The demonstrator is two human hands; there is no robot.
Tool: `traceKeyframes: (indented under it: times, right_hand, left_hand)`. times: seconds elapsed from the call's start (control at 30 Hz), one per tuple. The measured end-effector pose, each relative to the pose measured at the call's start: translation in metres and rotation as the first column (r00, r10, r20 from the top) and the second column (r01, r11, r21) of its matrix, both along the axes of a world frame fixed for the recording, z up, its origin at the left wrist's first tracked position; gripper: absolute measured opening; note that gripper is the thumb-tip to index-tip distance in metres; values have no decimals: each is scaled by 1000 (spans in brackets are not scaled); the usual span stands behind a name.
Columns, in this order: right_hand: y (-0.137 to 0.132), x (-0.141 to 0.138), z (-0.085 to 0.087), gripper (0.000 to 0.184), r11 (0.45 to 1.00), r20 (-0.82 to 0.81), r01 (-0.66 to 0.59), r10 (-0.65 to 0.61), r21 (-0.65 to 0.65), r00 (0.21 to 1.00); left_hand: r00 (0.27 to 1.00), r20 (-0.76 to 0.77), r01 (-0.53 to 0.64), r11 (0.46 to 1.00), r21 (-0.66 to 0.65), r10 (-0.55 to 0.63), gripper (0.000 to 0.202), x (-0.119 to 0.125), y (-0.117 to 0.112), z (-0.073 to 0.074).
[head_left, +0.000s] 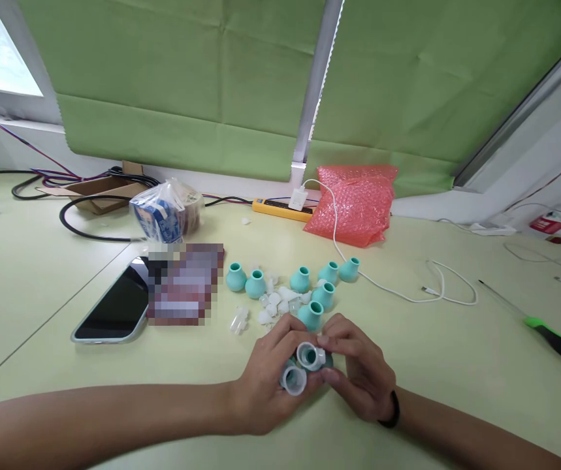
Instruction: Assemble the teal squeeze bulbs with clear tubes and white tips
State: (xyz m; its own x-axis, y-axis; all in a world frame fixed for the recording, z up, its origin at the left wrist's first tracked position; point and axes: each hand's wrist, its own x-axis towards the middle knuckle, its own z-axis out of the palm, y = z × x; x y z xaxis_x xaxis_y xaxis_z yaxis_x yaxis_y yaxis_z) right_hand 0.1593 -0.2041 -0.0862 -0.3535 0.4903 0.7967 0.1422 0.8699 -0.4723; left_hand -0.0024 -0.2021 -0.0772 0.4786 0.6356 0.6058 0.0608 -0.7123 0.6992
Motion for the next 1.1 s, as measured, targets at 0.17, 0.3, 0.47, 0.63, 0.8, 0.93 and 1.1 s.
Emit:
traceKeyframes:
  times: [0.17, 0.3, 0.47, 0.63, 0.8, 0.93, 1.1]
  right_hand:
    - [-5, -2, 7, 31, 998, 2, 17, -17, 53, 1000]
    - [-5, -5, 9, 37, 995, -30, 55, -53, 86, 998]
    - [-7, -7, 14, 41, 993, -59, 53, -47, 107, 997]
    - [-7, -5, 24, 30, 997, -86, -19, 12, -79, 996]
    - [-1, -4, 34, 16, 967, -53, -47, 35, -249, 998]
    - [2, 0, 46, 11, 964, 63, -27, 45, -263, 997]
    - [0, 5, 57, 11, 995, 289, 30, 0, -98, 957]
  left_hand:
    - [998, -56, -22, 998, 57, 25, 23, -2, -1, -7]
    - [997, -30, -70, 995, 73, 72, 28, -1, 0, -10]
    - [996, -42, -78, 988, 135, 84, 36, -2, 0, -12]
    - [994, -79, -69, 988, 139, 80, 42, -4, 0, -15]
    - [992, -69, -102, 989, 109, 110, 42, -2, 0, -15]
    - [990, -79, -109, 990, 93, 116, 38, -2, 1, -15]
    - [988, -112, -98, 993, 71, 106, 32, -2, 1, -13]
